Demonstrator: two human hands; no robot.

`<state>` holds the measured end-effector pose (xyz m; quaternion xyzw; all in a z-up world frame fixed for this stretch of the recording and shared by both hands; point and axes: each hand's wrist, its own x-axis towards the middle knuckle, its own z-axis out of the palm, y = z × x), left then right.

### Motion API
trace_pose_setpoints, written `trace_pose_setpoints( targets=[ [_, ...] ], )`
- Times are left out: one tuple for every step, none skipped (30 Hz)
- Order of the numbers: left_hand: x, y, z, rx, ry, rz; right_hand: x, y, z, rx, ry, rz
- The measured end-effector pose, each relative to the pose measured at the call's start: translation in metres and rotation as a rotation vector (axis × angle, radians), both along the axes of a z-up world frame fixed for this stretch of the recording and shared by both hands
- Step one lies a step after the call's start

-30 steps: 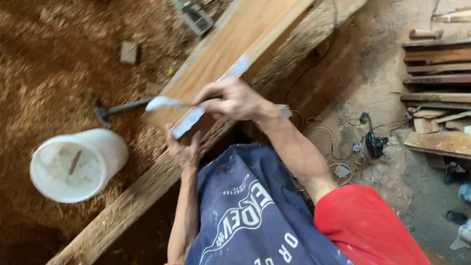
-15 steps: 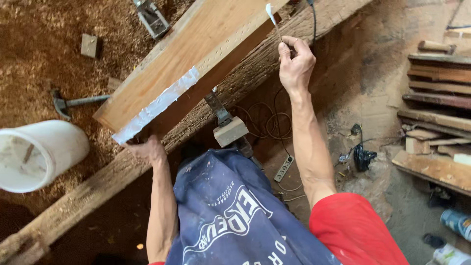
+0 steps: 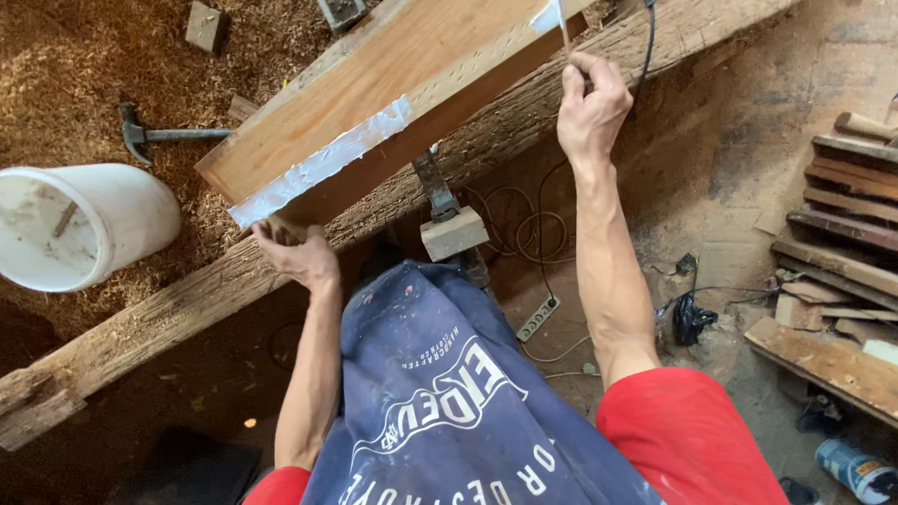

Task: The person applies white glue to the edge of a wooden plank using a small stick. They then place a second plank on top of the glued edge and secure the assembly in a bench vise.

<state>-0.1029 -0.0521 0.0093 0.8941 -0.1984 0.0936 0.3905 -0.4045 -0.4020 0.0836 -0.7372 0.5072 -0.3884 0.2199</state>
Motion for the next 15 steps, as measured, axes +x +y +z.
trace_pose_setpoints(
  targets=[
    [-0.014, -0.004, 0.006, 0.004, 0.041, 0.015, 0.003, 0.002, -0.001, 0.003, 0.017, 0.025],
    [-0.029, -0.007, 0.014, 0.007, 0.083, 0.030, 0.005, 0.010, -0.001, 0.006, 0.033, 0.051],
    [-0.044, -0.008, 0.022, 0.012, 0.126, 0.043, 0.006, 0.019, 0.000, 0.011, 0.052, 0.075],
    [-0.057, -0.009, 0.030, 0.017, 0.190, -0.084, 0.005, 0.029, 0.002, 0.009, 0.038, 0.125],
    [-0.067, -0.012, 0.039, 0.021, 0.250, -0.213, 0.005, 0.040, 0.004, 0.006, 0.022, 0.173],
    [-0.076, -0.019, 0.049, 0.003, 0.157, -0.412, 0.005, 0.045, 0.005, 0.004, 0.005, 0.221],
    [-0.082, -0.026, 0.059, -0.013, 0.062, -0.612, 0.005, 0.044, 0.006, 0.003, 0.011, 0.206],
    [-0.086, -0.038, 0.069, -0.026, -0.016, -0.720, 0.003, 0.042, 0.007, 0.003, 0.016, 0.192],
    [-0.089, -0.054, 0.079, -0.039, -0.095, -0.832, -0.001, 0.038, 0.008, 0.002, 0.021, 0.173],
    [-0.092, -0.069, 0.091, -0.036, -0.137, -0.853, -0.005, 0.032, 0.007, -0.010, 0.017, 0.146],
    [-0.092, -0.084, 0.101, -0.034, -0.179, -0.877, -0.009, 0.024, 0.005, -0.023, 0.013, 0.115],
    [-0.090, -0.099, 0.110, 0.007, -0.211, -0.891, -0.012, 0.016, 0.003, -0.037, 0.008, 0.085],
    [-0.087, -0.114, 0.117, 0.047, -0.246, -0.907, -0.016, 0.007, 0.001, -0.056, -0.006, 0.063],
    [-0.083, -0.129, 0.123, 0.051, -0.286, -0.887, -0.018, -0.001, -0.003, -0.075, -0.021, 0.040],
    [-0.077, -0.141, 0.127, 0.054, -0.323, -0.868, -0.021, -0.007, -0.007, -0.093, -0.033, 0.017]
  ],
)
